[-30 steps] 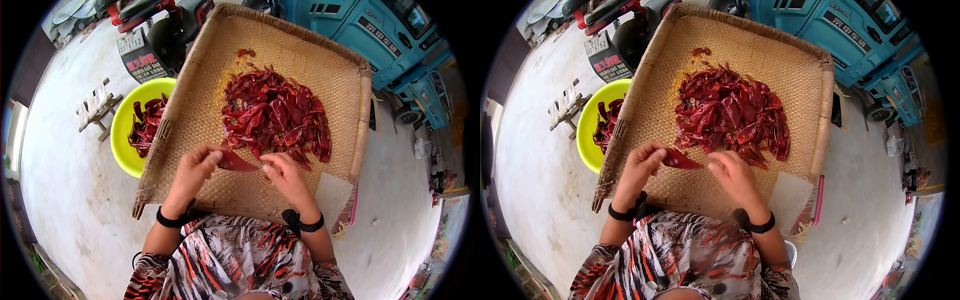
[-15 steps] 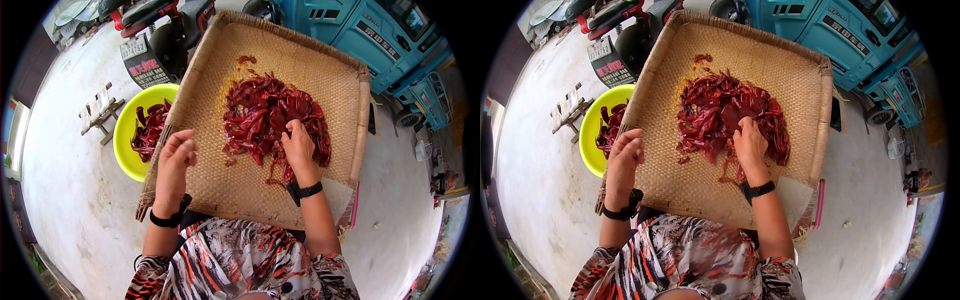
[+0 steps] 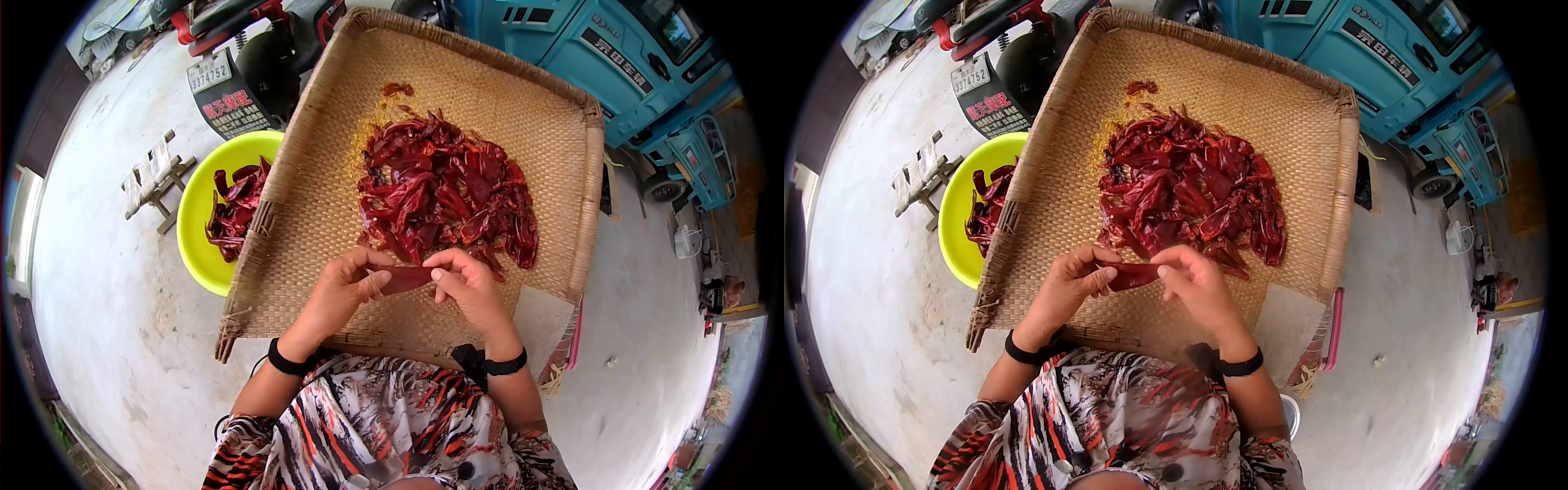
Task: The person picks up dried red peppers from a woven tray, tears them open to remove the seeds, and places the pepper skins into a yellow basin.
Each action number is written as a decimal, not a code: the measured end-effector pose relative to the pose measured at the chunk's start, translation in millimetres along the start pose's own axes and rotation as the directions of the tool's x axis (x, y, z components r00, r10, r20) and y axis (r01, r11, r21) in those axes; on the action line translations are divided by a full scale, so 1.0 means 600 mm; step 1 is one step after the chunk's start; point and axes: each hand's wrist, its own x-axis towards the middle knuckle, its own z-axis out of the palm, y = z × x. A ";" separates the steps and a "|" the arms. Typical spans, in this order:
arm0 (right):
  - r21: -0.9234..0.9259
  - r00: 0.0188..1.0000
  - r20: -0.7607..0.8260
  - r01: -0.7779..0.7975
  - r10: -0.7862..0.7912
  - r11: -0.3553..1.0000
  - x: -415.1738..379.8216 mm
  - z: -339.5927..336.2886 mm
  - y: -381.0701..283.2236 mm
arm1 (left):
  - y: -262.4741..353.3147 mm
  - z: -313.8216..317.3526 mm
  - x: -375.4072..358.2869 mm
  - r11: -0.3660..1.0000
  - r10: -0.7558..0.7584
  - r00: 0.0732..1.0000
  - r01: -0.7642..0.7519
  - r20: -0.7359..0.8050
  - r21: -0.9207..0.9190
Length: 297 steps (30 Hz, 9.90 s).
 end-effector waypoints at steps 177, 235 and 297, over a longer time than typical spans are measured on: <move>-0.746 0.893 -0.426 -0.254 -0.147 0.616 -0.027 -0.071 0.062 | 0.017 -0.117 0.004 0.901 0.091 0.691 -0.364 -0.717 -0.236; -0.141 0.998 -0.059 -0.005 -0.003 0.990 -0.053 -0.013 0.042 | -0.022 0.037 0.000 0.993 -0.113 0.986 0.115 0.124 -0.004; -0.489 0.977 -0.153 0.059 -0.152 0.870 -0.011 0.005 0.024 | 0.010 -0.050 -0.007 0.937 -0.018 0.949 -0.094 -0.316 -0.336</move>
